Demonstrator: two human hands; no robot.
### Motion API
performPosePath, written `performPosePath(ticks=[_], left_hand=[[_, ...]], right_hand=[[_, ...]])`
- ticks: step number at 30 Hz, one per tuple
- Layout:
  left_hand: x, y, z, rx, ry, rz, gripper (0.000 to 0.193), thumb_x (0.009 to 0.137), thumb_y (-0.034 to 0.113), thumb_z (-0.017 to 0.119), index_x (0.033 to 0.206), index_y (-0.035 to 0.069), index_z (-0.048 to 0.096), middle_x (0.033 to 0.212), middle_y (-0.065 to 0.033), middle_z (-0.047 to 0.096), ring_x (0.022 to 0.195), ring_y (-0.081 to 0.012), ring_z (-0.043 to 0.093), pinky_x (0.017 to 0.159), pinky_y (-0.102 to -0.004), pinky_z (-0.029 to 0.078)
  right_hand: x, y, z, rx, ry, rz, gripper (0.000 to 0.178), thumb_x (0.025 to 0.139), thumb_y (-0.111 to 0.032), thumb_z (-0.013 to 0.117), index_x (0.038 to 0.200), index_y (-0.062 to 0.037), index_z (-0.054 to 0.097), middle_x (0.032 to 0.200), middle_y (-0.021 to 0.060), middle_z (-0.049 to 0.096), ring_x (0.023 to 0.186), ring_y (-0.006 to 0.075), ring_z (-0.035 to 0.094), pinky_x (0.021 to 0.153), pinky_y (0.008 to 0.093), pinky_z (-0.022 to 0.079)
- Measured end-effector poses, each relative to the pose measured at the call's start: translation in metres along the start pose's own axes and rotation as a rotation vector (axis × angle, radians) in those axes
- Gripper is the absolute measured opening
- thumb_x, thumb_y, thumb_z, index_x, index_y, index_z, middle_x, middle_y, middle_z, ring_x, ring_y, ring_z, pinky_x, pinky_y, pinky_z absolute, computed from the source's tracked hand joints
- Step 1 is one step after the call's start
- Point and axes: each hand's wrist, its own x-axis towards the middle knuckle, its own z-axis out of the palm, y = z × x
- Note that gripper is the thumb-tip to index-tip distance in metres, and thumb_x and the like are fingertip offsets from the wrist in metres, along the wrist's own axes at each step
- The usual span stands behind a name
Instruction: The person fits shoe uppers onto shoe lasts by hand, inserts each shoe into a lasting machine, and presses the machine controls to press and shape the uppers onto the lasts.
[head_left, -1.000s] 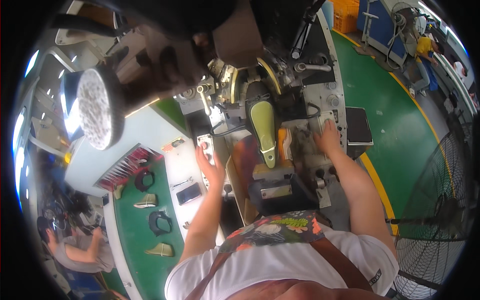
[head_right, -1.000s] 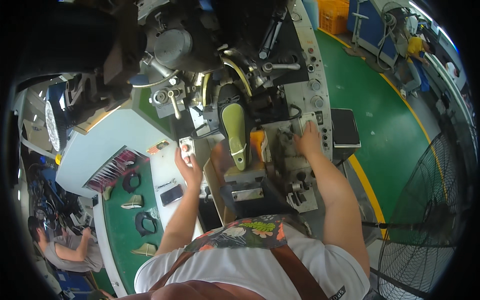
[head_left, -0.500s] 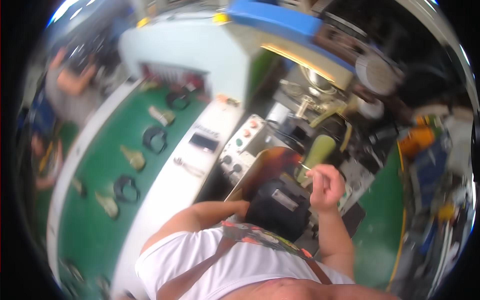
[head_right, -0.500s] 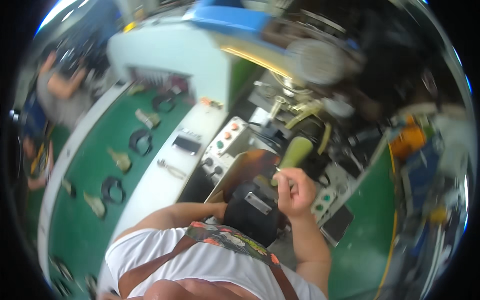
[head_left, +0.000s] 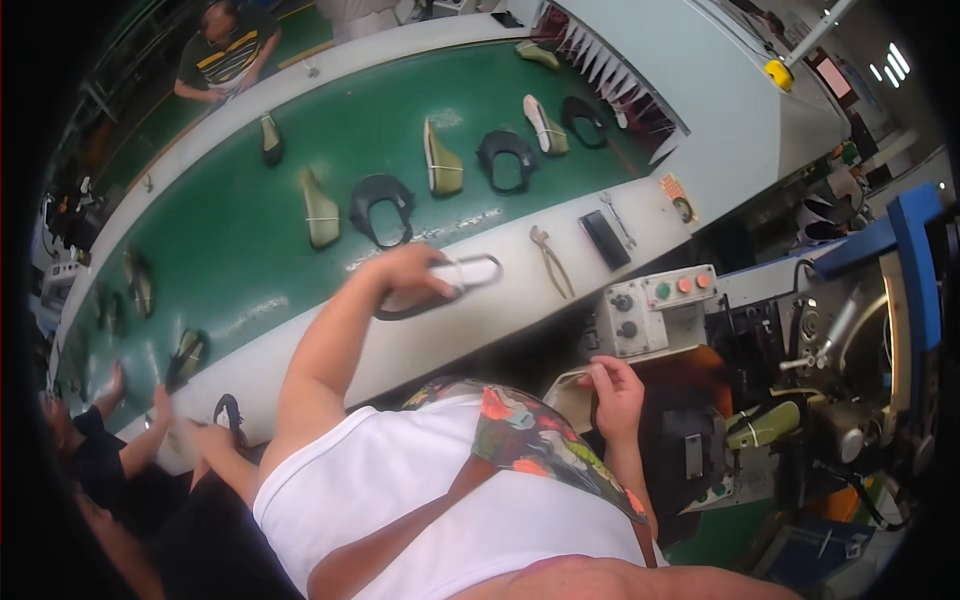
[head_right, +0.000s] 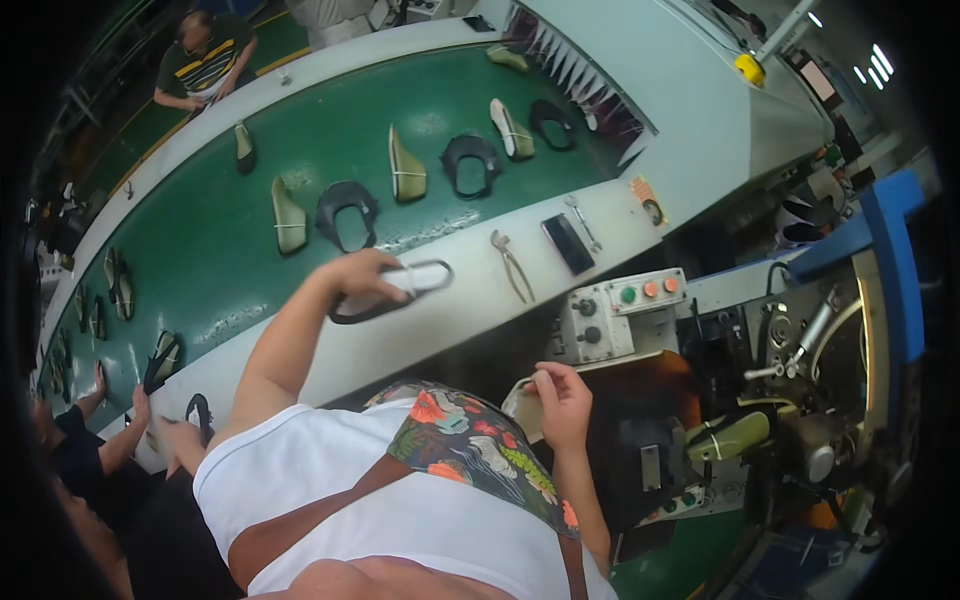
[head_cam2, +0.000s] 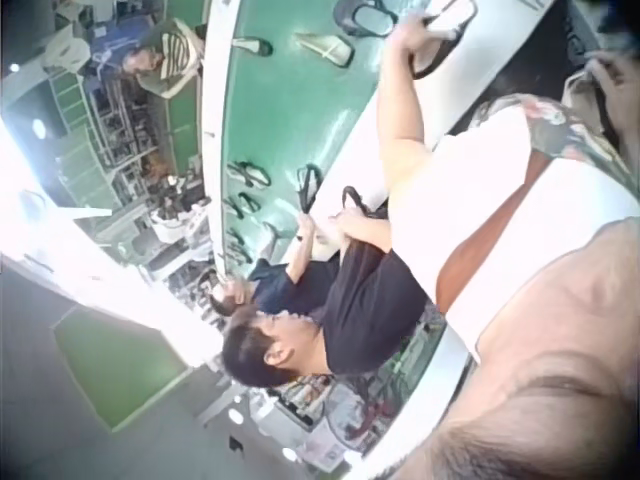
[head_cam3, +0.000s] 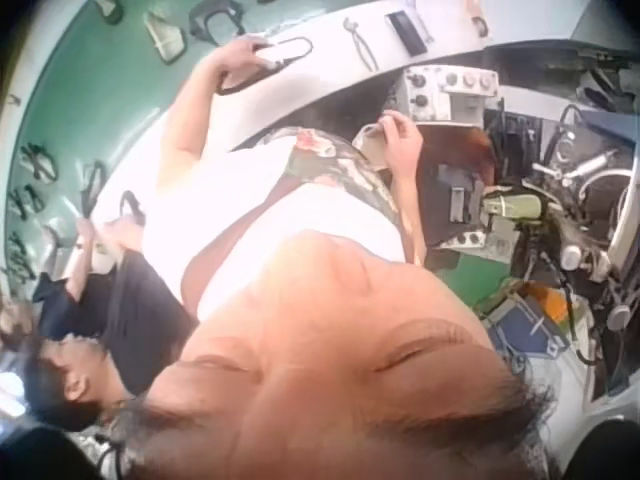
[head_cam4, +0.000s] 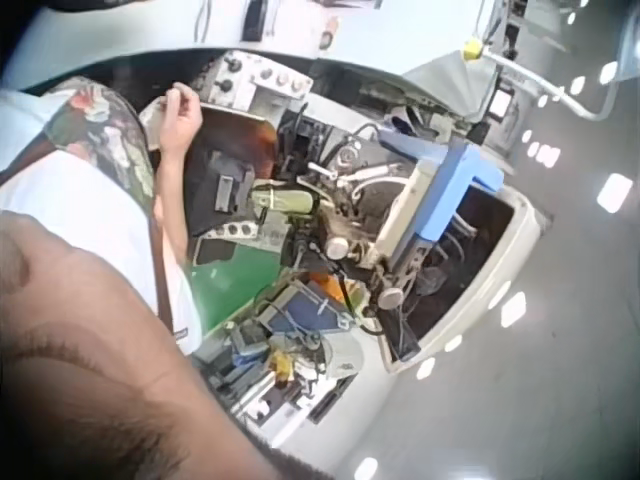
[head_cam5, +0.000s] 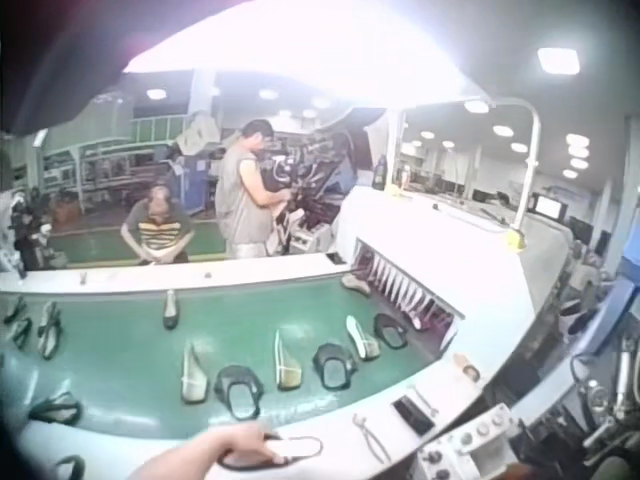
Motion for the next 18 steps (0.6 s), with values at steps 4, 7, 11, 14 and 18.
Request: performPosePath(ticks=[4,7,11,14,18], left_hand=[[-0.091,-0.103,-0.084,-0.016,0.483,-0.429,0.059,0.071,0.033,0.081,0.118,0.000,0.068,0.110,-0.0194,0.071,0.100,-0.0302,0.069,0.090,-0.0383,0.051],[-0.136,-0.177,-0.103,0.291,0.793,-0.857,0.058,0.077,0.034,0.078,0.125,0.006,0.062,0.109,-0.0202,0.070,0.105,-0.0363,0.066,0.091,-0.0458,0.052],[-0.135,-0.243,-0.066,0.478,0.733,-0.880,0.051,0.085,0.031,0.073,0.128,0.008,0.059,0.120,-0.0183,0.065,0.116,-0.0359,0.060,0.095,-0.0460,0.049],[-0.095,-0.274,-0.055,0.371,0.869,-0.630,0.049,0.087,0.033,0.072,0.126,0.006,0.061,0.122,-0.0198,0.064,0.116,-0.0365,0.059,0.097,-0.0443,0.048],[-0.004,-0.335,-0.100,-0.109,1.253,-0.453,0.053,0.092,0.039,0.069,0.122,-0.003,0.062,0.121,-0.0191,0.065,0.114,-0.0306,0.061,0.100,-0.0394,0.046]], right_hand=[[0.054,0.042,0.068,-0.019,-0.167,0.303,0.018,0.096,-0.012,0.064,0.108,0.0017,0.066,0.089,0.0064,0.068,0.077,0.0131,0.066,0.070,0.0253,0.054],[0.089,0.064,0.122,-0.075,-0.286,0.365,0.020,0.095,-0.014,0.063,0.109,0.0011,0.066,0.092,0.0077,0.069,0.080,0.0151,0.068,0.073,0.0272,0.054],[0.133,0.091,0.203,-0.409,-0.558,0.189,0.025,0.093,-0.019,0.065,0.110,0.0003,0.066,0.096,0.0119,0.071,0.085,0.0199,0.069,0.078,0.0326,0.055],[0.166,0.111,0.273,-0.511,-0.688,0.021,0.031,0.091,-0.019,0.064,0.119,-0.0045,0.063,0.116,0.0170,0.066,0.106,0.0295,0.064,0.093,0.0404,0.051],[0.214,0.140,0.363,-0.768,-0.795,-0.332,0.065,0.083,-0.022,0.071,0.140,-0.0050,0.046,0.147,0.0163,0.043,0.138,0.0367,0.038,0.113,0.0478,0.033]])
